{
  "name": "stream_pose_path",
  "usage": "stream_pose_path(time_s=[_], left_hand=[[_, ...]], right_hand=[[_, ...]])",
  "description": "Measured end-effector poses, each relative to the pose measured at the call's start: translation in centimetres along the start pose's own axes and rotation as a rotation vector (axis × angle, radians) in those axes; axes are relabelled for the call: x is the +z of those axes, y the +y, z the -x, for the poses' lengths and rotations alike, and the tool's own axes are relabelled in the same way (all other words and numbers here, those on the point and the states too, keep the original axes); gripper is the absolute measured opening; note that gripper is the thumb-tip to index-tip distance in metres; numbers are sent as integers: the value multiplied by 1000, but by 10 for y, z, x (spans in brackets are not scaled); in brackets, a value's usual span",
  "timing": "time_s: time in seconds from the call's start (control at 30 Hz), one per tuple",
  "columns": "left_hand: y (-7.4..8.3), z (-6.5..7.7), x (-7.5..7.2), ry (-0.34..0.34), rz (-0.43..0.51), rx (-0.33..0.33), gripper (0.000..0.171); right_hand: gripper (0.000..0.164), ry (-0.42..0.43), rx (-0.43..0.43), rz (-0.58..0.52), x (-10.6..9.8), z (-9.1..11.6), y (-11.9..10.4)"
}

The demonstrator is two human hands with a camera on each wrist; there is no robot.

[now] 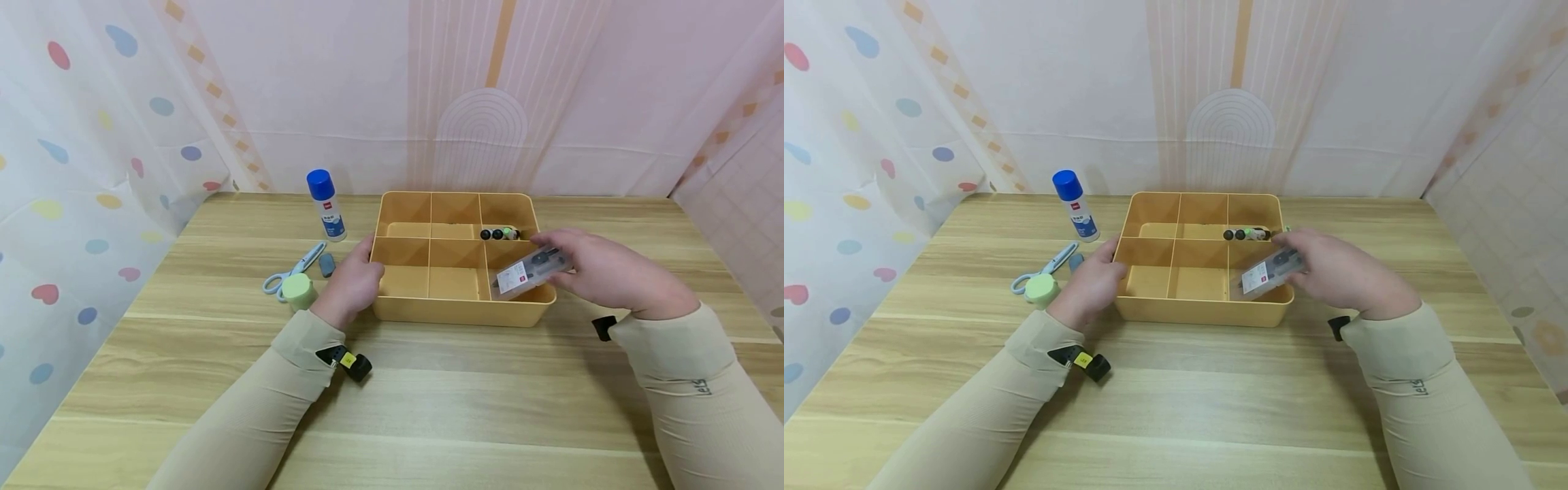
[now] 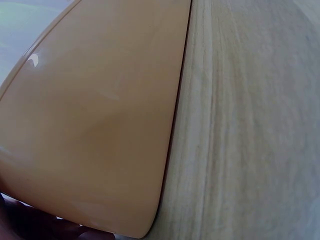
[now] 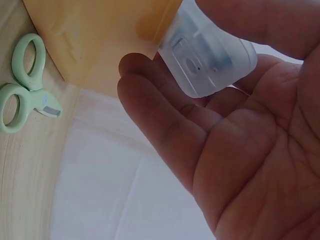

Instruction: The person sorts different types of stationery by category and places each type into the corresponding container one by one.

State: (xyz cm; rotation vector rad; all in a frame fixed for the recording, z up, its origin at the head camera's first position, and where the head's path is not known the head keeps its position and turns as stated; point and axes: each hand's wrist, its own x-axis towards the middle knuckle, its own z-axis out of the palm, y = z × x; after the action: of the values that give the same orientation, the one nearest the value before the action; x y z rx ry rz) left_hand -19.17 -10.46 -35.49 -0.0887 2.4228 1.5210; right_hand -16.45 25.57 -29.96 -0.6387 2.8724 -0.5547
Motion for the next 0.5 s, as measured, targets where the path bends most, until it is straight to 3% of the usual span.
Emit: stream_pose_path(time_s=[0.27,0.5], left_hand=[[0,0,0,0,6,6,69],[0,0,0,-2,9,13,68]], right_hand=[[65,-16,48,-35,-2,0,0],[66,-10,40,-27,-3,-1,2]])
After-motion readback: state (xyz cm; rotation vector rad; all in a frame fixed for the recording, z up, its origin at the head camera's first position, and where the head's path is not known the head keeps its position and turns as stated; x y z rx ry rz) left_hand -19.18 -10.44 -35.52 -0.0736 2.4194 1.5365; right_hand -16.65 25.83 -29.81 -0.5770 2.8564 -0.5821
